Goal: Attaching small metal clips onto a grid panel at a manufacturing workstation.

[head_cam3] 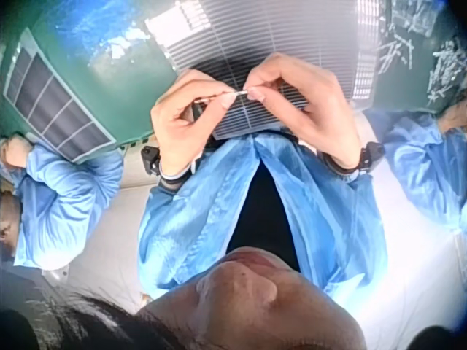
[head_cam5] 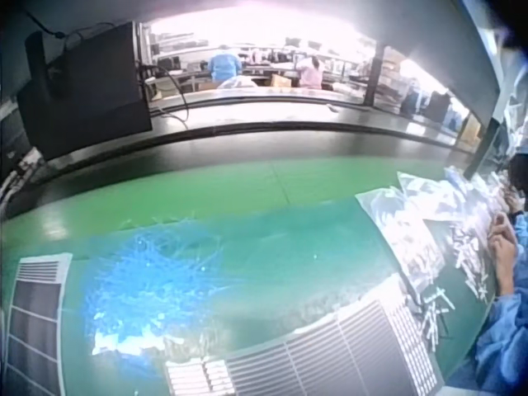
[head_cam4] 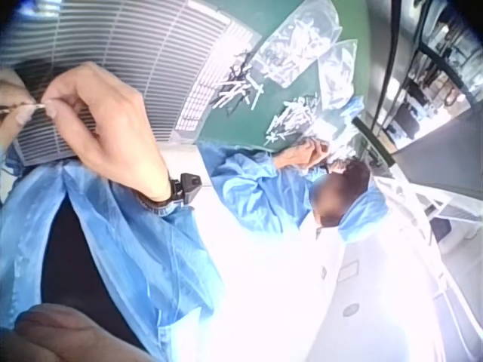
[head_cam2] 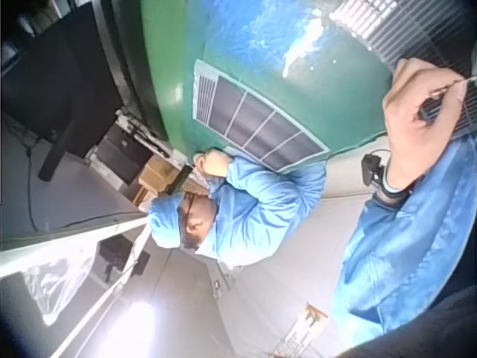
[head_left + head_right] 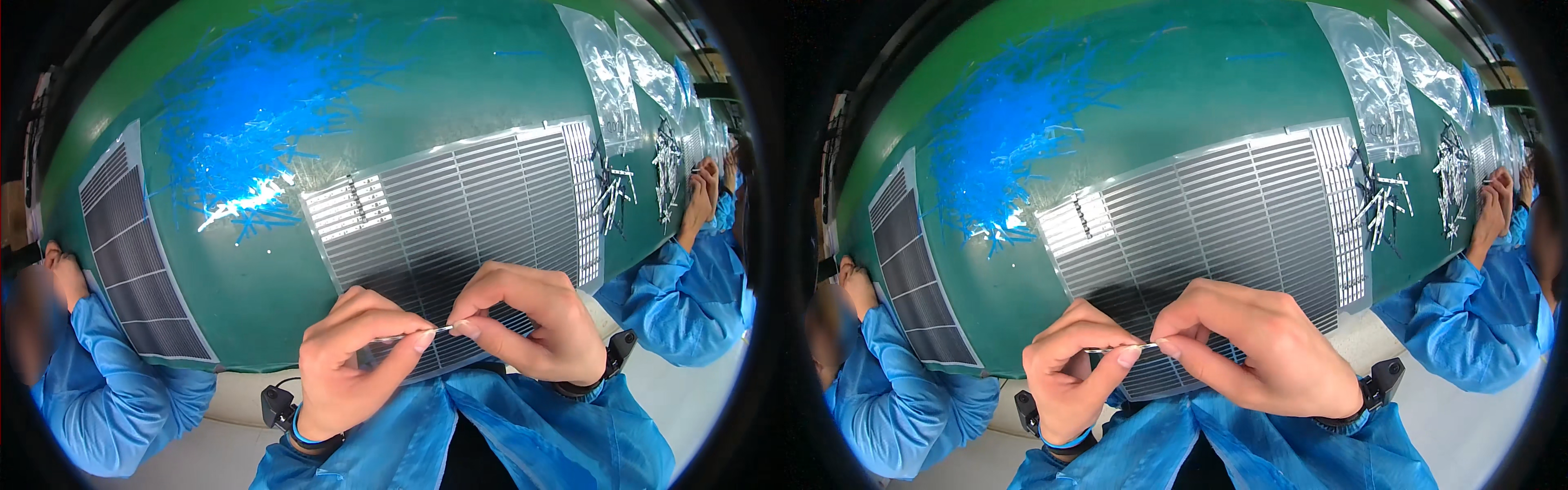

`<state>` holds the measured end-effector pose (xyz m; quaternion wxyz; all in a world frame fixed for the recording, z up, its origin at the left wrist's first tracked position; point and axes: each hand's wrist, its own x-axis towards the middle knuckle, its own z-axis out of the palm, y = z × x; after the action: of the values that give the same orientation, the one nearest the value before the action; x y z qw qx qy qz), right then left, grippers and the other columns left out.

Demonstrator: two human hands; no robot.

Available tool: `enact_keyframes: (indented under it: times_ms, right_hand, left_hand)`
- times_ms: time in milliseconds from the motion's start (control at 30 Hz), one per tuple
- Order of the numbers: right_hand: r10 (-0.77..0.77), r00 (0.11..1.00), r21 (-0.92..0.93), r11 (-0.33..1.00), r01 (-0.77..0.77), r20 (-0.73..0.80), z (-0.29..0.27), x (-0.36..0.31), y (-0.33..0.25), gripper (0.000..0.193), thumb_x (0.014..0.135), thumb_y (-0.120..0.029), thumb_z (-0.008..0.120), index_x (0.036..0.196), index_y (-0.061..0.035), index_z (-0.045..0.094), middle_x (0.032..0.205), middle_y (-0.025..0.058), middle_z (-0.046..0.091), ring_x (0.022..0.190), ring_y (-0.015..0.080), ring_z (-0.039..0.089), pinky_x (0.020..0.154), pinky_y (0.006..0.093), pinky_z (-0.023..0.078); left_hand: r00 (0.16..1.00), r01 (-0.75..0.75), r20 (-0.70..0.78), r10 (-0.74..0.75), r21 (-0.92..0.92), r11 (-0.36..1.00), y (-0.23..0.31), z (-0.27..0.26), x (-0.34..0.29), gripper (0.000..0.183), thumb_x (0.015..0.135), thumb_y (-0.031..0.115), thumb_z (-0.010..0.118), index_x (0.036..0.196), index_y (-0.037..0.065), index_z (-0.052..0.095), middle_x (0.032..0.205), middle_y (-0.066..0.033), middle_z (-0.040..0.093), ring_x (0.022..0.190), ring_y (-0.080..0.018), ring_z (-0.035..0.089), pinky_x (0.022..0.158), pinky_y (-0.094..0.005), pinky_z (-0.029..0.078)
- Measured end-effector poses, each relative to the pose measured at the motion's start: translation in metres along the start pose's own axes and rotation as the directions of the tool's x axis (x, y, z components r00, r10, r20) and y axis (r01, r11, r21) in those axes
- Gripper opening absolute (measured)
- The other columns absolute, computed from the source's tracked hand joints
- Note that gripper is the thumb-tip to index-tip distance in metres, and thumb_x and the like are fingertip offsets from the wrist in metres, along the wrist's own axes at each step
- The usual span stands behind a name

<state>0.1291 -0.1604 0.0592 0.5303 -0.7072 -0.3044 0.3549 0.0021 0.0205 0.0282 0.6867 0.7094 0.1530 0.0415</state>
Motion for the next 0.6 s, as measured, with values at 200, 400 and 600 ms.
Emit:
enact_keyframes:
  times_ms: [200, 400, 600]
  right_hand:
    - [0.019, 1.0, 0.014, 1.0, -0.019, 0.024, 0.0, -0.001, 0.002, 0.01, 0.092, 0.001, 0.07, 0.101, 0.0029, 0.067, 0.087, 0.0112, 0.066, 0.075, 0.0226, 0.067, 0.065, 0.0333, 0.052]
    - [0.016, 0.997, 0.04, 0.999, -0.019, 0.081, 0.001, -0.004, 0.003, 0.009, 0.098, 0.0, 0.062, 0.107, -0.0001, 0.058, 0.093, 0.0117, 0.062, 0.081, 0.0253, 0.064, 0.071, 0.0359, 0.051]
    - [0.028, 0.986, 0.161, 0.985, -0.055, 0.165, 0.015, -0.003, 0.008, 0.008, 0.101, -0.003, 0.059, 0.108, -0.0008, 0.056, 0.095, 0.0118, 0.06, 0.081, 0.0261, 0.063, 0.072, 0.0369, 0.051]
  left_hand:
    - [0.999, 0.038, -0.006, -0.039, -0.049, 0.998, 0.0, 0.0, -0.002, 0.016, 0.079, -0.007, 0.079, 0.092, 0.002, 0.078, 0.08, -0.0058, 0.072, 0.073, -0.0162, 0.062, 0.068, -0.0287, 0.047]
    - [0.997, 0.035, -0.062, -0.036, -0.025, 0.999, -0.002, -0.001, -0.008, 0.017, 0.077, -0.005, 0.082, 0.092, 0.003, 0.079, 0.089, -0.0066, 0.073, 0.076, -0.0161, 0.062, 0.068, -0.0283, 0.047]
    - [0.961, -0.271, 0.046, 0.272, -0.017, 0.962, -0.002, 0.0, -0.001, 0.02, 0.073, 0.0, 0.086, 0.092, 0.003, 0.081, 0.097, -0.0072, 0.078, 0.077, -0.0146, 0.064, 0.069, -0.027, 0.044]
